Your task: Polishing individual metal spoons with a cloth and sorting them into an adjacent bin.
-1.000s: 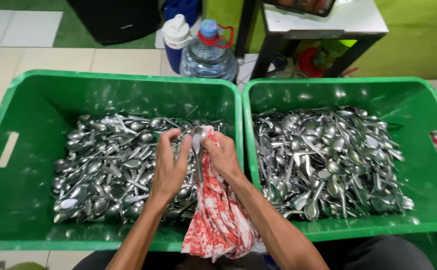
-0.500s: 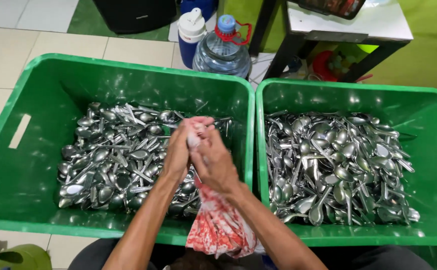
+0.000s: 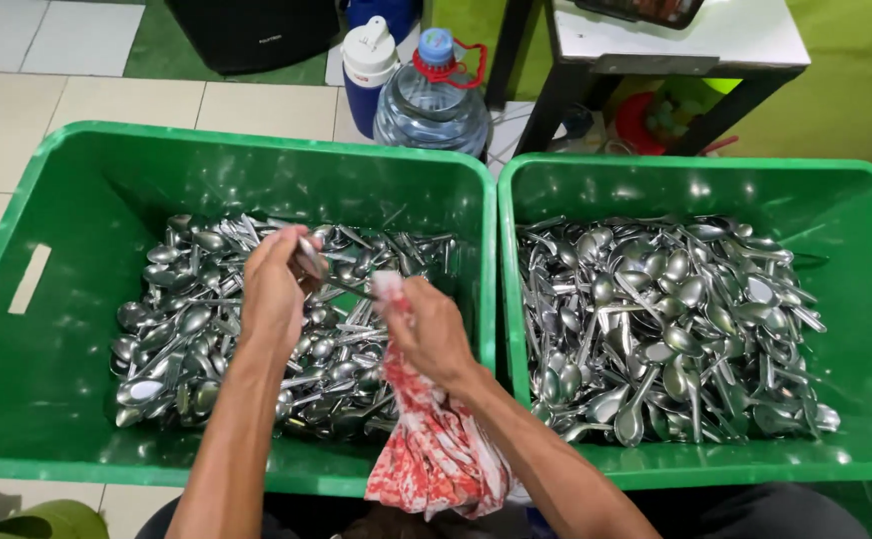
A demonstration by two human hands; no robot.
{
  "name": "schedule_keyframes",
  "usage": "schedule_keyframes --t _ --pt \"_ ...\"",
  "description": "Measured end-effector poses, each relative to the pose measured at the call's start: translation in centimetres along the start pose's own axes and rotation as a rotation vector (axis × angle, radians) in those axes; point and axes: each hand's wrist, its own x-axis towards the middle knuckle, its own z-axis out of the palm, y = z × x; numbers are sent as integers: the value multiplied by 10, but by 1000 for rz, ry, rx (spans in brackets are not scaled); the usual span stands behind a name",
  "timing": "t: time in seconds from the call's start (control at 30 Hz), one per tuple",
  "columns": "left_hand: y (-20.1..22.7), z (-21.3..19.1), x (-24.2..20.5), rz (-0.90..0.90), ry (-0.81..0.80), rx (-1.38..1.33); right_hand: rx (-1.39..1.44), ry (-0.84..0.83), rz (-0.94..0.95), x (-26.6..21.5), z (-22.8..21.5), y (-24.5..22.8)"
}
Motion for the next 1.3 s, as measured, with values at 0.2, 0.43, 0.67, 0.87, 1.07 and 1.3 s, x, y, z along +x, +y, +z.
schedule_keyframes --t 0.2,0.43,0.67,0.87,1.07,1.3 --pt "25 14 -39 154 101 204 145 252 152 4 -8 6" --pt "-1 33 -49 66 13 164 -482 205 -328 9 1 -21" --pt "31 7 -46 95 132 102 -495 89 -254 -9 16 20" --pt "18 30 -51 3 123 -40 -603 138 -286 -1 12 4" --pt "35 39 -68 25 4 65 -320 105 -106 -3 10 7" --pt "15 44 -63 271 -228 222 522 -116 269 5 -16 -42"
